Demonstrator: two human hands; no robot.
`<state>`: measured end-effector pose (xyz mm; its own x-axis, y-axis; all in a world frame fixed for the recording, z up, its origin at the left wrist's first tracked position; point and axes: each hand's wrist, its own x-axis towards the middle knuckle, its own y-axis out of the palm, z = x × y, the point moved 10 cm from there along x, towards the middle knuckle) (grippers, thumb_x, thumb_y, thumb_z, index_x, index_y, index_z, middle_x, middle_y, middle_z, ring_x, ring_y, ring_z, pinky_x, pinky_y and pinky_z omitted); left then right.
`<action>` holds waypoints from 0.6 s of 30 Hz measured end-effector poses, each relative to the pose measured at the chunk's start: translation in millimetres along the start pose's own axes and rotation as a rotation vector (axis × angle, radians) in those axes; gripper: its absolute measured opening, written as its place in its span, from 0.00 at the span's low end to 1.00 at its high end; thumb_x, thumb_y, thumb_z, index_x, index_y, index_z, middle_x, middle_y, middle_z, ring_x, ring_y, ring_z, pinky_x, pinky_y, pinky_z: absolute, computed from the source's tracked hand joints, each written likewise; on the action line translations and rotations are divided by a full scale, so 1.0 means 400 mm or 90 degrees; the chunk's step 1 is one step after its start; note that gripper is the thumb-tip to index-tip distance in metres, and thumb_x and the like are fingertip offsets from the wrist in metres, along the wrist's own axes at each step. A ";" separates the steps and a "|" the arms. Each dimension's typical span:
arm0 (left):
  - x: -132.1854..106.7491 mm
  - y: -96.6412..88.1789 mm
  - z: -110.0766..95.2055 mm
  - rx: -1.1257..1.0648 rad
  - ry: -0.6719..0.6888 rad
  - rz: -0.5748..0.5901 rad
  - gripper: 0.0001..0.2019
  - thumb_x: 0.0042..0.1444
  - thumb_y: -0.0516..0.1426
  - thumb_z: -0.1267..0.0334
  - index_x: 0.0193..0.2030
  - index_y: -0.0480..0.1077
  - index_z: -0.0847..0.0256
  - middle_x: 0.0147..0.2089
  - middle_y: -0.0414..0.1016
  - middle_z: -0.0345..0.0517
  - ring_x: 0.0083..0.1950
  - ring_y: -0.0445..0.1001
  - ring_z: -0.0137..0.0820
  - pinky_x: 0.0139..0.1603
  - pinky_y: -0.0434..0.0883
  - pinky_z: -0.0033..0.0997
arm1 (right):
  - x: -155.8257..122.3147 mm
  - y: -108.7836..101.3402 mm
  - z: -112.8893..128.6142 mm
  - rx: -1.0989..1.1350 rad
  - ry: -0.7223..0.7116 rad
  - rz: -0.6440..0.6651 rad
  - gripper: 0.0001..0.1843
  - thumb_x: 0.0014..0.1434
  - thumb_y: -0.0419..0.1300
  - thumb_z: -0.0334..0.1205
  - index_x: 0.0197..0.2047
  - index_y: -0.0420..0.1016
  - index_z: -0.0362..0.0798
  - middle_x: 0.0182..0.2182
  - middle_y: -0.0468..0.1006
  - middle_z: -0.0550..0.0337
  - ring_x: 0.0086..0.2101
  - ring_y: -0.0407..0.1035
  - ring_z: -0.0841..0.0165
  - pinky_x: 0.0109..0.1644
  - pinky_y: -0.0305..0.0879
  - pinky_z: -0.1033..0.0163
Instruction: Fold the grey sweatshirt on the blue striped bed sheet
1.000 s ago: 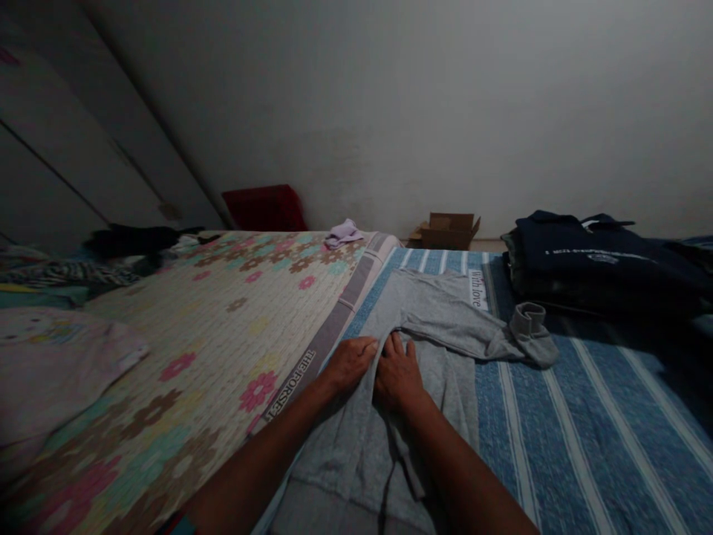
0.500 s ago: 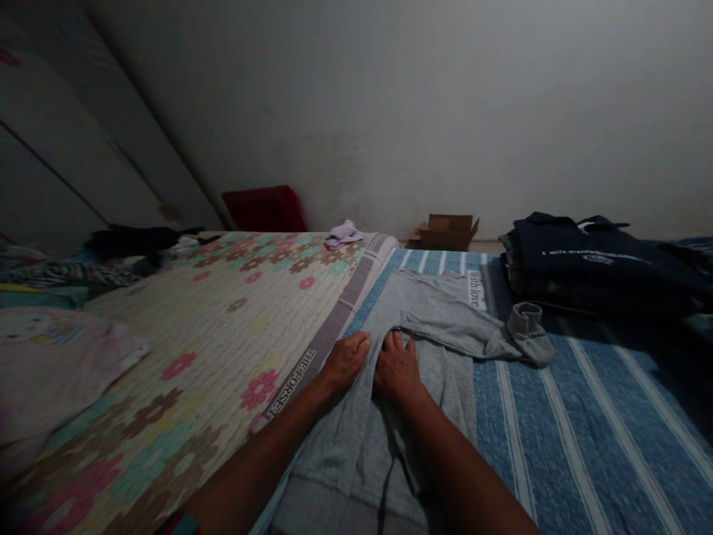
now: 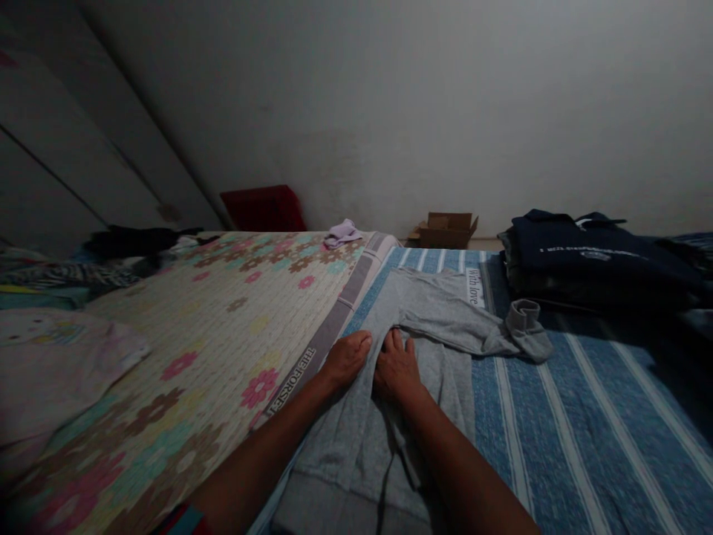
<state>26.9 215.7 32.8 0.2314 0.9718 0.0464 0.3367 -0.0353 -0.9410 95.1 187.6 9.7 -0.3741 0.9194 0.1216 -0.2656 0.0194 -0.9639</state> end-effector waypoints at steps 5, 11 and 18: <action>-0.004 0.010 -0.005 0.038 0.014 0.019 0.12 0.63 0.45 0.63 0.38 0.70 0.58 0.39 0.76 0.47 0.41 0.74 0.33 0.42 0.64 0.28 | -0.021 0.014 0.003 0.022 -0.011 0.047 0.30 0.64 0.44 0.49 0.67 0.50 0.50 0.66 0.47 0.44 0.64 0.39 0.50 0.59 0.43 0.42; -0.025 0.032 -0.018 0.073 0.044 0.028 0.12 0.62 0.44 0.64 0.44 0.67 0.58 0.45 0.74 0.49 0.47 0.73 0.34 0.46 0.65 0.30 | -0.078 0.015 0.010 0.047 -0.026 0.081 0.31 0.61 0.48 0.49 0.65 0.56 0.47 0.65 0.48 0.40 0.63 0.43 0.48 0.61 0.41 0.40; -0.047 0.070 -0.044 0.142 0.112 0.024 0.19 0.63 0.43 0.63 0.58 0.61 0.61 0.64 0.61 0.52 0.64 0.58 0.37 0.60 0.59 0.39 | -0.154 0.010 0.025 0.068 -0.014 0.106 0.33 0.59 0.52 0.52 0.63 0.58 0.42 0.65 0.49 0.41 0.64 0.41 0.49 0.63 0.39 0.43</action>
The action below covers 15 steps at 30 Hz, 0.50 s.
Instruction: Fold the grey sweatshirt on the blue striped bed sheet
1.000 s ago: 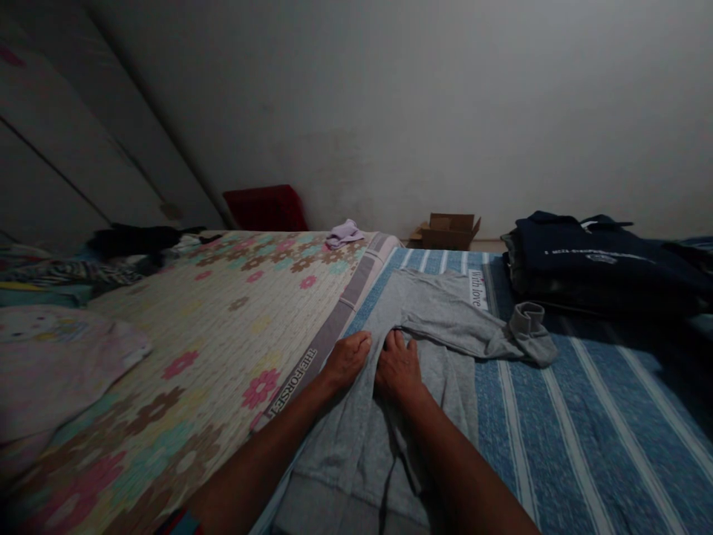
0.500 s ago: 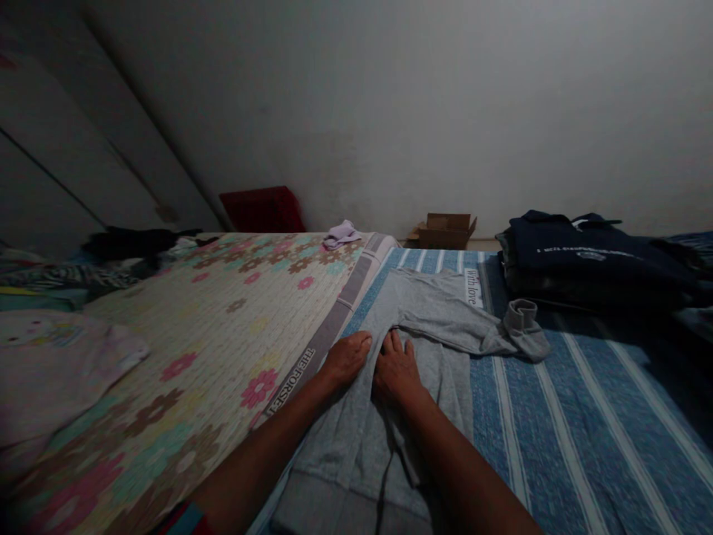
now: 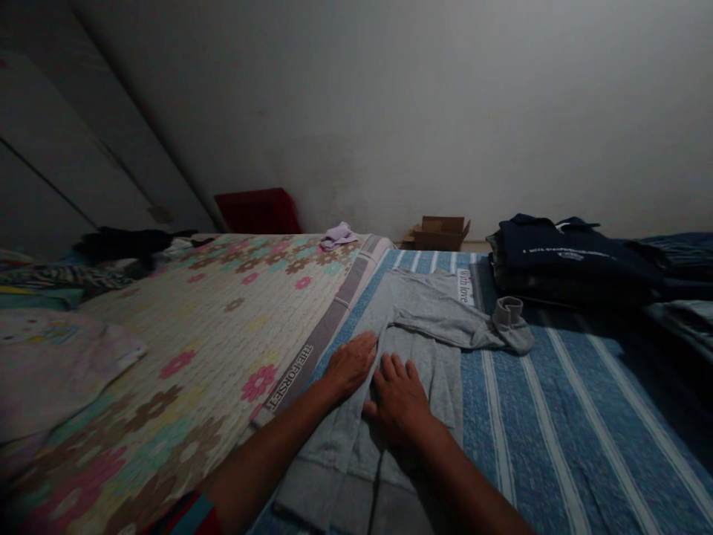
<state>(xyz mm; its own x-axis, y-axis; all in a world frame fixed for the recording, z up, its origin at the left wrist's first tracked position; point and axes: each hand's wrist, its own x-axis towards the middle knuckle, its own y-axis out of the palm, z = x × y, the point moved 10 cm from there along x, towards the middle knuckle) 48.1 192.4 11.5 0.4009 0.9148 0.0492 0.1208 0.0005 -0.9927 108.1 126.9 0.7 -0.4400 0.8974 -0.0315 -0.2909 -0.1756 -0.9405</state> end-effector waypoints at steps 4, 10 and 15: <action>-0.010 0.025 -0.002 0.021 0.011 0.006 0.21 0.64 0.42 0.61 0.62 0.58 0.62 0.67 0.55 0.52 0.68 0.52 0.37 0.62 0.56 0.43 | -0.046 0.002 0.005 0.018 -0.002 -0.008 0.35 0.60 0.51 0.56 0.64 0.58 0.42 0.66 0.49 0.43 0.64 0.40 0.51 0.64 0.40 0.45; -0.016 0.032 -0.004 0.021 0.005 0.004 0.22 0.65 0.41 0.58 0.63 0.56 0.61 0.68 0.53 0.52 0.69 0.49 0.37 0.63 0.55 0.45 | -0.114 0.012 -0.013 0.005 0.032 -0.038 0.36 0.59 0.52 0.59 0.64 0.58 0.48 0.66 0.47 0.45 0.64 0.39 0.51 0.64 0.41 0.46; -0.014 0.029 -0.013 0.012 0.004 0.000 0.22 0.65 0.41 0.58 0.62 0.57 0.63 0.68 0.53 0.53 0.69 0.49 0.37 0.63 0.54 0.45 | -0.145 0.010 -0.022 -0.026 0.043 -0.069 0.34 0.60 0.51 0.57 0.64 0.58 0.47 0.65 0.51 0.43 0.64 0.43 0.53 0.64 0.43 0.48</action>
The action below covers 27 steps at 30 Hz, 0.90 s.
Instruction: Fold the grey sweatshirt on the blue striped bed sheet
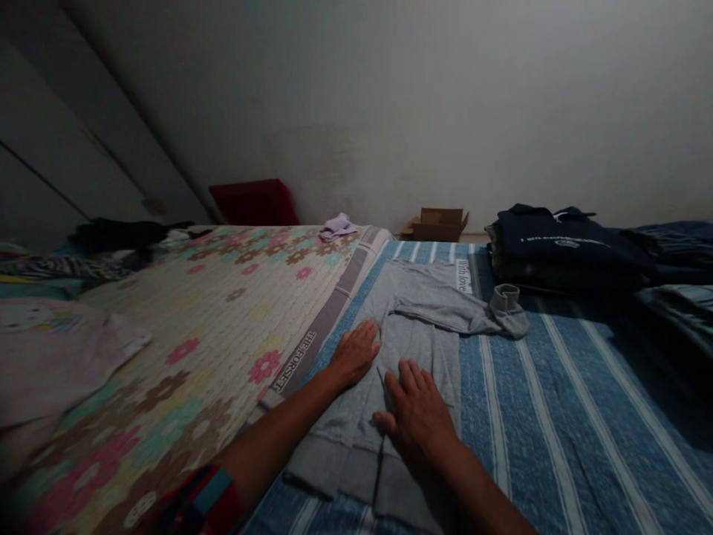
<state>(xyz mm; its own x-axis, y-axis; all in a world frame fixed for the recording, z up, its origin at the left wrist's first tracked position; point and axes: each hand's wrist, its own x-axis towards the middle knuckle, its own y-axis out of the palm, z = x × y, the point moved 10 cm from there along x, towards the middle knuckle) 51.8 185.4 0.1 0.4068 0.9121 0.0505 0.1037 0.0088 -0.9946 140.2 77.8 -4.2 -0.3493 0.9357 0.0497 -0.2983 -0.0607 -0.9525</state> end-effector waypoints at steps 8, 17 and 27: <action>0.006 0.011 -0.010 0.006 -0.008 -0.001 0.22 0.64 0.42 0.58 0.62 0.57 0.64 0.69 0.51 0.53 0.69 0.48 0.38 0.64 0.52 0.45 | -0.018 0.002 -0.008 -0.021 -0.022 0.019 0.33 0.61 0.50 0.56 0.63 0.59 0.46 0.65 0.52 0.44 0.63 0.44 0.52 0.63 0.45 0.46; 0.008 0.003 -0.017 0.022 0.005 -0.033 0.21 0.64 0.42 0.58 0.61 0.59 0.64 0.68 0.54 0.53 0.68 0.50 0.37 0.63 0.54 0.43 | -0.048 -0.053 0.018 0.019 -0.052 -0.013 0.23 0.61 0.54 0.46 0.57 0.66 0.46 0.61 0.61 0.45 0.61 0.52 0.54 0.63 0.48 0.47; 0.014 0.010 -0.018 0.044 0.007 -0.047 0.21 0.64 0.42 0.58 0.60 0.59 0.62 0.68 0.54 0.50 0.68 0.51 0.35 0.63 0.56 0.42 | -0.165 -0.048 0.279 0.185 -0.350 0.041 0.21 0.60 0.56 0.45 0.54 0.67 0.47 0.58 0.65 0.50 0.61 0.53 0.57 0.64 0.48 0.48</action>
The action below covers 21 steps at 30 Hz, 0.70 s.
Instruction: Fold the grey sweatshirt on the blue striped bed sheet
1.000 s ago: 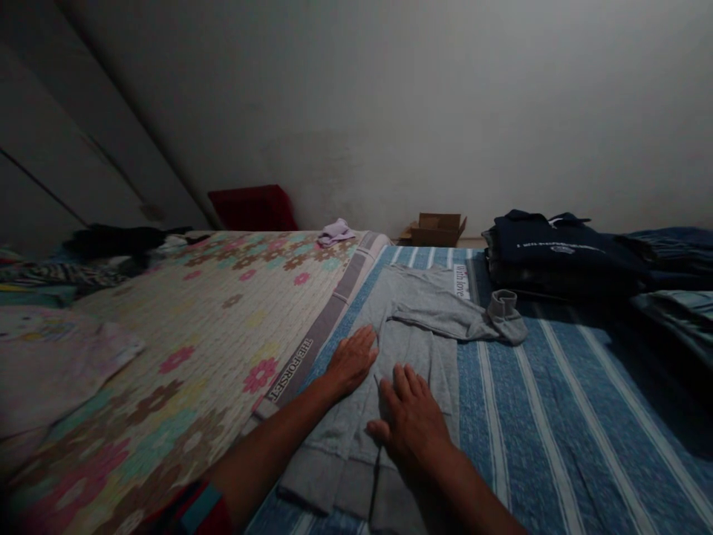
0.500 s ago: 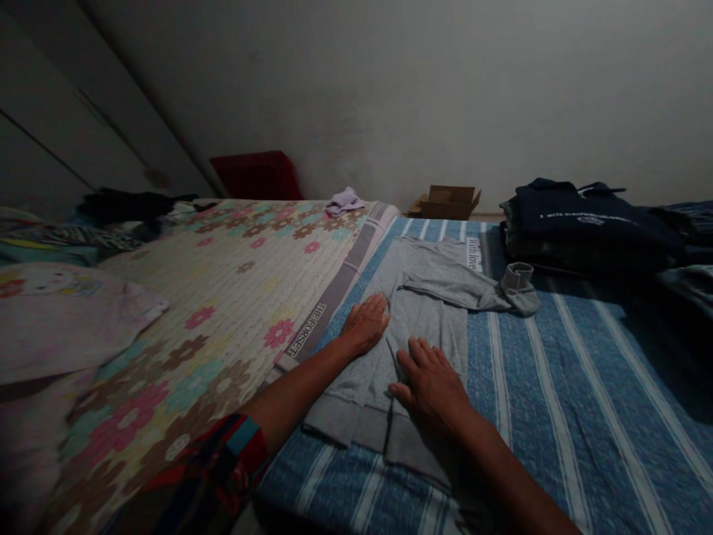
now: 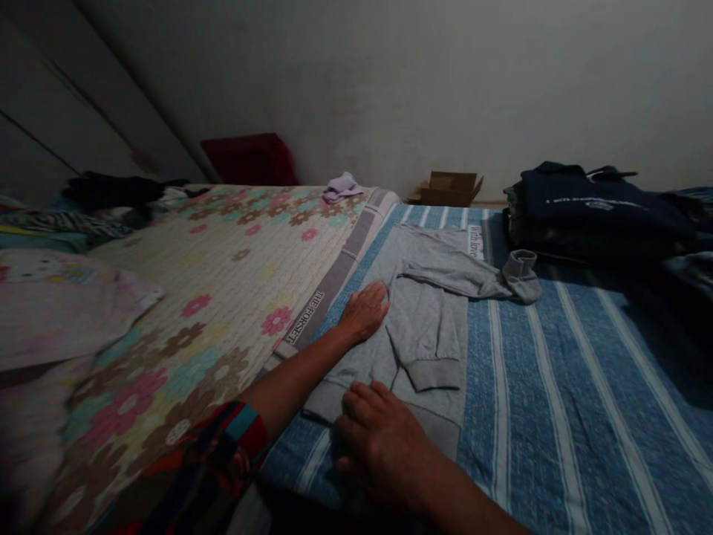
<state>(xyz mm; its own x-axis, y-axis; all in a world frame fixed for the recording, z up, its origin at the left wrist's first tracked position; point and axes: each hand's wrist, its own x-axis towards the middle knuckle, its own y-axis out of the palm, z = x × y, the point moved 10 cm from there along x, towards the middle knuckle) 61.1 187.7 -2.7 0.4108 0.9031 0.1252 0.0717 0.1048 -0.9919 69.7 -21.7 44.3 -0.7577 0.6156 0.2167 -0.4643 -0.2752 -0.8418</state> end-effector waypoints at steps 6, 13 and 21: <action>0.002 0.002 -0.002 -0.011 -0.004 0.012 0.22 0.64 0.42 0.57 0.61 0.58 0.61 0.68 0.54 0.51 0.68 0.50 0.35 0.63 0.55 0.42 | -0.036 -0.119 -0.051 0.091 -0.008 -0.201 0.16 0.63 0.51 0.38 0.53 0.69 0.46 0.51 0.73 0.49 0.53 0.66 0.65 0.55 0.65 0.58; 0.003 0.001 -0.004 -0.016 0.004 -0.004 0.22 0.64 0.43 0.57 0.61 0.58 0.63 0.68 0.54 0.52 0.68 0.51 0.36 0.63 0.55 0.42 | -0.089 -0.211 -0.151 0.095 0.101 -0.345 0.11 0.62 0.52 0.35 0.45 0.74 0.47 0.39 0.79 0.53 0.42 0.74 0.66 0.46 0.71 0.60; 0.003 -0.002 -0.004 -0.025 -0.003 0.002 0.21 0.64 0.43 0.57 0.60 0.59 0.62 0.67 0.55 0.51 0.68 0.52 0.35 0.63 0.55 0.42 | -0.113 -0.168 -0.192 0.157 0.147 -0.336 0.10 0.61 0.54 0.36 0.43 0.74 0.48 0.37 0.79 0.56 0.38 0.74 0.67 0.41 0.72 0.63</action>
<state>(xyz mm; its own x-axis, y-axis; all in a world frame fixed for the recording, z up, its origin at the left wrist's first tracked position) 62.9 188.0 -1.8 0.4074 0.9051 0.1216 0.1066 0.0851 -0.9907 170.6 25.8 53.2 -0.2915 0.8513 0.4362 -0.8620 -0.0361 -0.5056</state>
